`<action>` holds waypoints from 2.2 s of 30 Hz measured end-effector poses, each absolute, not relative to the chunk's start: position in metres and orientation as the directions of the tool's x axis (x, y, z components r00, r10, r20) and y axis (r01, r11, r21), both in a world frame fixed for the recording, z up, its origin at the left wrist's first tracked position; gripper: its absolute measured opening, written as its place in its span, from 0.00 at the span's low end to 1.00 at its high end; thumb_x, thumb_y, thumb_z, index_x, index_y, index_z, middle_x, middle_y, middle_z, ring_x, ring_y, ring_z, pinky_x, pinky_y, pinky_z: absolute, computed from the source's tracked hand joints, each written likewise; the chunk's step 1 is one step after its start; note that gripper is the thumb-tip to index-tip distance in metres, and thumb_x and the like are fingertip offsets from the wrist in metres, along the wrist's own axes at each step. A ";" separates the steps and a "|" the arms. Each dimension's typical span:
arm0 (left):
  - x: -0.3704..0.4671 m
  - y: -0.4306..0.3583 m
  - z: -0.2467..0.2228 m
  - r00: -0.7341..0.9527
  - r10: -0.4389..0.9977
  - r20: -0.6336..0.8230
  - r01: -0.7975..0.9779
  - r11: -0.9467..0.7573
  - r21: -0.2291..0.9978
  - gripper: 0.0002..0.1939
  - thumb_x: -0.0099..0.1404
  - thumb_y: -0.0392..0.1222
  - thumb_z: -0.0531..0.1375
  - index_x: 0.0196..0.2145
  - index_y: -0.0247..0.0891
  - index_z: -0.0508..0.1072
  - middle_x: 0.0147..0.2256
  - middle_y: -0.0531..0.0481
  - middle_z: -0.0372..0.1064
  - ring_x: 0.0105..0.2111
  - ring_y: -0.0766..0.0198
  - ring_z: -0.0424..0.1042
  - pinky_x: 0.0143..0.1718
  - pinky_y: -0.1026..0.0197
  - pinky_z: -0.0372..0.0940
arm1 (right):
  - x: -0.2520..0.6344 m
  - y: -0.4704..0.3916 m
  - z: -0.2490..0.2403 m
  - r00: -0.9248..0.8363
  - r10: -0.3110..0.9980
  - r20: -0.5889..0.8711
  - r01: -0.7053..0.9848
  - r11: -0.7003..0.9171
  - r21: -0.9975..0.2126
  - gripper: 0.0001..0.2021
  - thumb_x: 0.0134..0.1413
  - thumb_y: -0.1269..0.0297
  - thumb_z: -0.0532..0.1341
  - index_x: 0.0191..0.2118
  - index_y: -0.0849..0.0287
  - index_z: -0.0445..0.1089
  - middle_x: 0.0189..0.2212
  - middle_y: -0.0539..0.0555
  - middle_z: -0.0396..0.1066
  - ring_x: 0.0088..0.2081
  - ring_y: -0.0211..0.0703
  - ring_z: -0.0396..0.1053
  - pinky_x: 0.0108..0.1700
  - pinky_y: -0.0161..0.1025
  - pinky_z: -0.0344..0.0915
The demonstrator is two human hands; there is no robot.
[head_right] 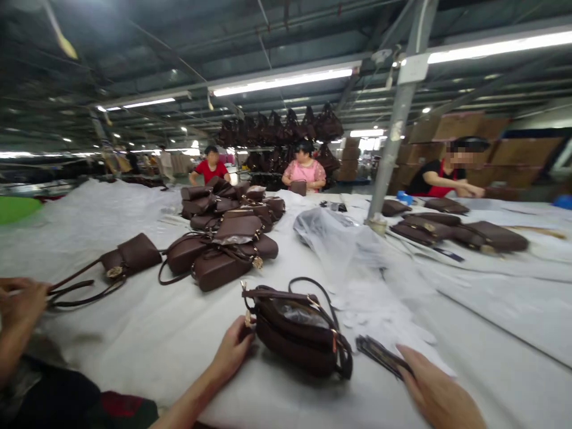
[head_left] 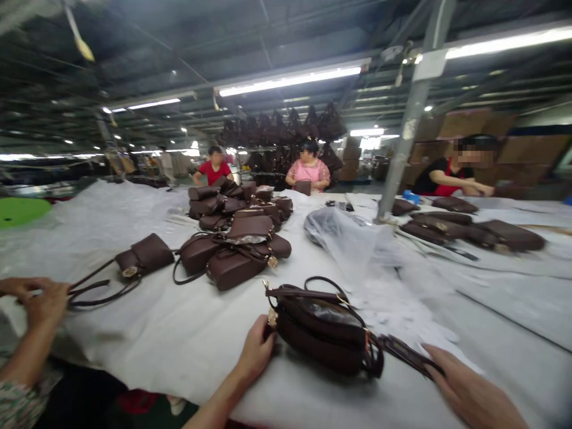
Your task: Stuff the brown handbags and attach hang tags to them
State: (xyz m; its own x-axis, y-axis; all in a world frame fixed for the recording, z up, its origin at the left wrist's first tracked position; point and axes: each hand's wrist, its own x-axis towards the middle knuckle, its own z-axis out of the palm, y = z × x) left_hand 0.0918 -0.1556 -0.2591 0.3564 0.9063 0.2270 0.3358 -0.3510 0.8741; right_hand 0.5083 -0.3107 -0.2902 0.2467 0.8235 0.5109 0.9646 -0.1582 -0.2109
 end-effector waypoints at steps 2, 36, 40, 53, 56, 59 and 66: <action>0.092 -0.152 -0.259 0.372 0.896 0.245 0.342 -0.377 0.861 0.10 0.59 0.39 0.55 0.39 0.37 0.69 0.37 0.45 0.71 0.40 0.54 0.68 0.46 0.53 0.63 | 0.507 -0.323 -0.300 0.276 0.863 0.422 0.958 -0.211 -0.195 0.16 0.58 0.60 0.51 0.46 0.53 0.73 0.46 0.58 0.75 0.47 0.53 0.73 0.48 0.47 0.70; 0.071 -0.176 -0.172 0.236 0.785 0.573 0.081 -0.603 0.793 0.09 0.66 0.39 0.55 0.41 0.38 0.72 0.38 0.47 0.70 0.34 0.64 0.70 0.39 0.60 0.67 | 0.496 -0.282 -0.173 0.343 0.785 0.516 0.923 -0.383 -0.031 0.20 0.60 0.59 0.46 0.43 0.54 0.75 0.40 0.59 0.78 0.32 0.53 0.75 0.32 0.44 0.68; 0.078 -0.204 -0.149 0.387 0.718 0.579 -0.024 -0.619 0.785 0.12 0.65 0.36 0.55 0.46 0.40 0.71 0.40 0.45 0.70 0.34 0.64 0.70 0.38 0.60 0.68 | 0.445 -0.288 -0.098 0.165 0.821 0.546 0.971 -0.038 -0.236 0.19 0.59 0.52 0.50 0.45 0.52 0.74 0.40 0.56 0.77 0.39 0.51 0.75 0.42 0.43 0.69; 0.123 -0.132 -0.121 0.634 0.460 0.622 0.159 -0.865 0.477 0.18 0.62 0.34 0.59 0.51 0.38 0.71 0.46 0.43 0.74 0.48 0.53 0.69 0.51 0.50 0.63 | 0.317 -0.232 -0.071 -0.194 0.952 0.237 0.962 0.232 -0.145 0.16 0.64 0.60 0.50 0.49 0.57 0.71 0.46 0.57 0.74 0.44 0.47 0.72 0.44 0.38 0.65; 0.135 -0.114 -0.120 0.749 0.376 0.546 0.135 -0.893 0.430 0.17 0.60 0.34 0.60 0.48 0.38 0.74 0.40 0.46 0.76 0.42 0.56 0.72 0.47 0.55 0.64 | 0.317 -0.212 -0.071 -0.175 0.984 0.033 0.985 0.175 0.009 0.13 0.61 0.61 0.55 0.47 0.55 0.72 0.39 0.55 0.77 0.40 0.47 0.73 0.38 0.36 0.63; 0.139 -0.105 -0.115 0.779 0.353 0.519 0.108 -0.890 0.444 0.15 0.60 0.33 0.61 0.46 0.37 0.76 0.39 0.46 0.76 0.40 0.57 0.72 0.45 0.57 0.64 | 0.316 -0.202 -0.058 -0.154 0.988 -0.023 0.975 0.155 0.158 0.10 0.62 0.60 0.55 0.41 0.54 0.73 0.36 0.54 0.76 0.37 0.46 0.73 0.33 0.35 0.58; 0.119 -0.093 -0.111 0.778 0.457 0.431 0.041 -0.721 0.692 0.12 0.60 0.35 0.62 0.42 0.37 0.79 0.39 0.47 0.76 0.40 0.60 0.71 0.45 0.61 0.62 | 0.323 -0.198 -0.037 -0.193 0.981 -0.028 0.941 0.193 0.277 0.10 0.64 0.61 0.53 0.37 0.55 0.70 0.33 0.52 0.73 0.32 0.41 0.70 0.27 0.35 0.48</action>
